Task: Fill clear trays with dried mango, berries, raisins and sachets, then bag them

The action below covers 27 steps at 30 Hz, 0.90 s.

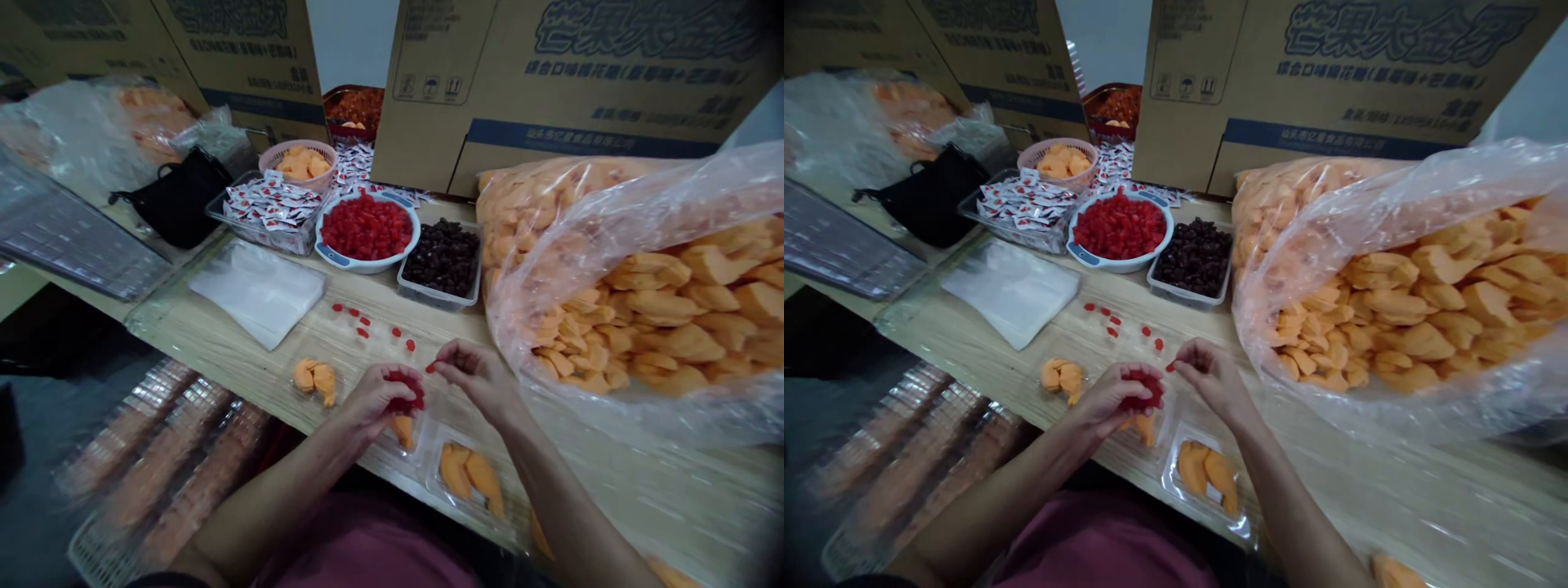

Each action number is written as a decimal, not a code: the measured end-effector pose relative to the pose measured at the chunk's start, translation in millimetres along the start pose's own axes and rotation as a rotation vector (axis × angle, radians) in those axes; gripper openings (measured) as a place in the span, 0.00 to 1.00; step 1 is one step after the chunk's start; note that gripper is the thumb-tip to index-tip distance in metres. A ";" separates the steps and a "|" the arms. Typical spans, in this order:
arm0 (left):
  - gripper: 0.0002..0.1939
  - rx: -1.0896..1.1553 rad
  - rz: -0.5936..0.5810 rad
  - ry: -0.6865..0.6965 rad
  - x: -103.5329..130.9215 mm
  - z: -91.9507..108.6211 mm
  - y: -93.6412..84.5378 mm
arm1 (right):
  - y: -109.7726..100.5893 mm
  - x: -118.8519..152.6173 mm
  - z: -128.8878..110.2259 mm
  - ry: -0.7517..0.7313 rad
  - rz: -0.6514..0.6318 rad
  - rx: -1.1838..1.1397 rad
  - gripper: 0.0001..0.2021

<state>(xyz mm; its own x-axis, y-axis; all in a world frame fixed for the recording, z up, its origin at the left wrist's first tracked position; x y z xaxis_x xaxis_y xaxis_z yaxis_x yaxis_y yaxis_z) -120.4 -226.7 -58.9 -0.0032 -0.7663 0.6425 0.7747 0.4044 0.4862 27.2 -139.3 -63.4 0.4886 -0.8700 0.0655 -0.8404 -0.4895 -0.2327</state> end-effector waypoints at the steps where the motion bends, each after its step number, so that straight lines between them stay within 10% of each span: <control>1: 0.15 0.018 0.018 0.009 -0.5 0.4 -0.1 | -4.7 -3.2 5.6 -0.009 0.064 0.043 0.09; 7: 0.12 0.136 0.061 0.013 -1.4 5.9 -1.1 | -4.3 -14.0 25.4 -0.245 0.276 0.551 0.08; 13: 0.13 0.205 0.078 0.022 1.3 8.3 0.7 | 5.2 -10.4 19.7 -0.303 0.205 0.980 0.12; 27: 0.12 0.173 -0.021 -0.030 3.8 -7.8 10.5 | -5.1 30.4 -12.8 -0.262 -0.198 0.165 0.06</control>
<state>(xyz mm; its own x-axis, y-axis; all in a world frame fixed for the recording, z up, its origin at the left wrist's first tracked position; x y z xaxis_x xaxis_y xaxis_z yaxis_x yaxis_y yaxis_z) -107.4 -229.2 -55.9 -0.0390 -0.7613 0.6472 0.6541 0.4702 0.5925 43.2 -164.0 -47.7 0.6991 -0.7047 -0.1211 -0.6852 -0.6120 -0.3949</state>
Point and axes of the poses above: each hand's wrist, its own x-axis away from the middle knuckle, its own y-axis out of the palm, z = x × y, the point moved 1 cm from there along -x, towards the middle knuckle, and after that the axes turned 5 degrees about z, right-handed, at the moved point
